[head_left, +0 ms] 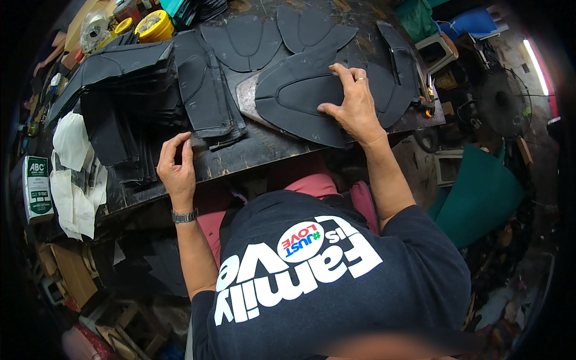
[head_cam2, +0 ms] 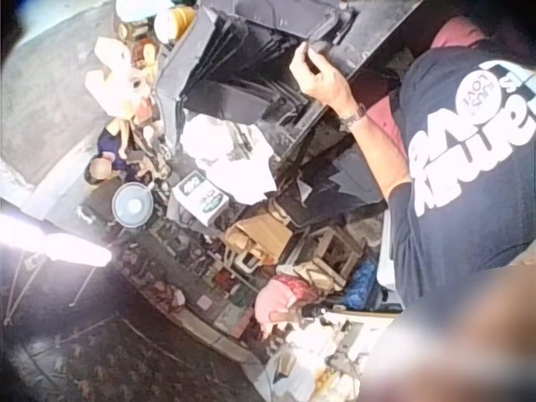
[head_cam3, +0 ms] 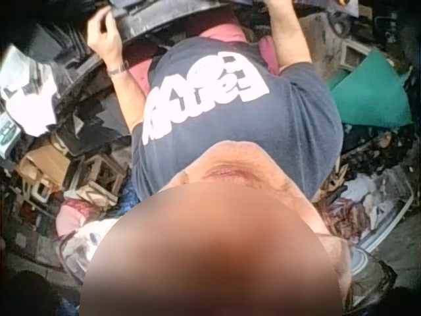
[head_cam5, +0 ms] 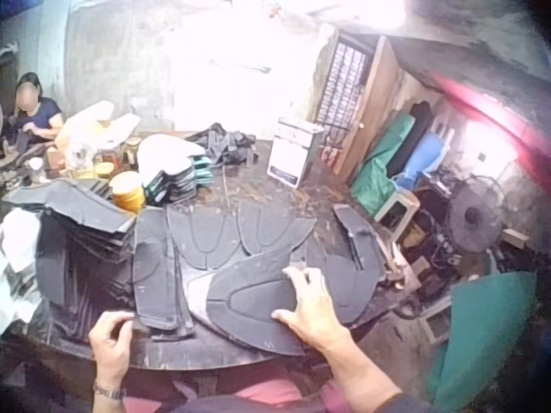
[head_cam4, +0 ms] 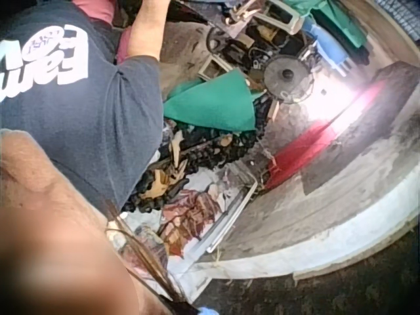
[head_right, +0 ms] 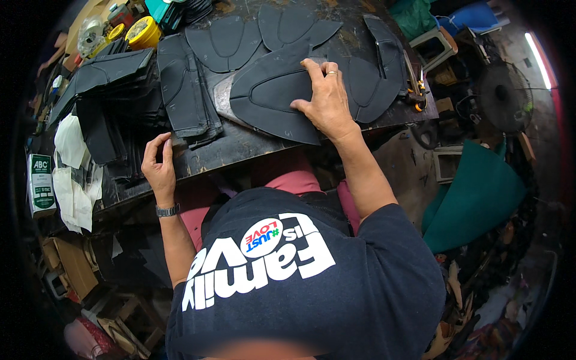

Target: The person repeatedly picks up black rubber pieces from a workbench, flips them over, and stacks them into separate piles. The person handles the pieces one at a time and organizes them by shape and size.

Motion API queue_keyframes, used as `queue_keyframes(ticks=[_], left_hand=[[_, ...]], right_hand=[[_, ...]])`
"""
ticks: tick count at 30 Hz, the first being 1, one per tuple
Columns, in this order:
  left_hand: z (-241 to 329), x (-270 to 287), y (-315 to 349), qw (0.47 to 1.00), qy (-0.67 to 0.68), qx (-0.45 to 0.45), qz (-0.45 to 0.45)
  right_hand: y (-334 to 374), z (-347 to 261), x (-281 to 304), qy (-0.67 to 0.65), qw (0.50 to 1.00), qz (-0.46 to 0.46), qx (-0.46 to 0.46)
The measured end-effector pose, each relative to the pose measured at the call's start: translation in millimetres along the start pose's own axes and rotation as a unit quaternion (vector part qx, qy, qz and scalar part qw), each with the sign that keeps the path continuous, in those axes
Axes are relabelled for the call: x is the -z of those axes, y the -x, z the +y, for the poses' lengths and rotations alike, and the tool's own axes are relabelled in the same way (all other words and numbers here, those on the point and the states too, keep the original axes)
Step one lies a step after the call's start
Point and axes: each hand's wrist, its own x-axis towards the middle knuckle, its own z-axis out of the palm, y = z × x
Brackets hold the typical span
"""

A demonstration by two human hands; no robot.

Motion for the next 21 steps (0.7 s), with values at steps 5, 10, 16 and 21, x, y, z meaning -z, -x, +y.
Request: queue_keyframes(ticks=[5, 10, 16, 21], left_hand=[[3, 1, -1, 1.0, -0.017, -0.011, 0.01], [5, -2, -2, 1.0, 0.0, -0.013, 0.015], [4, -1, -2, 1.0, -0.01, -0.004, 0.006], [3, -2, -2, 1.0, -0.017, -0.002, 0.007]], right_hand=[[-15, 13, -1, -0.442, 0.895, -0.034, -0.054], [-58, 70, 37, -0.561, 0.826, 0.006, -0.044], [-167, 196, 115, -0.425, 0.901, 0.081, -0.032], [-228, 275, 122, -0.264, 0.947, 0.148, -0.109]])
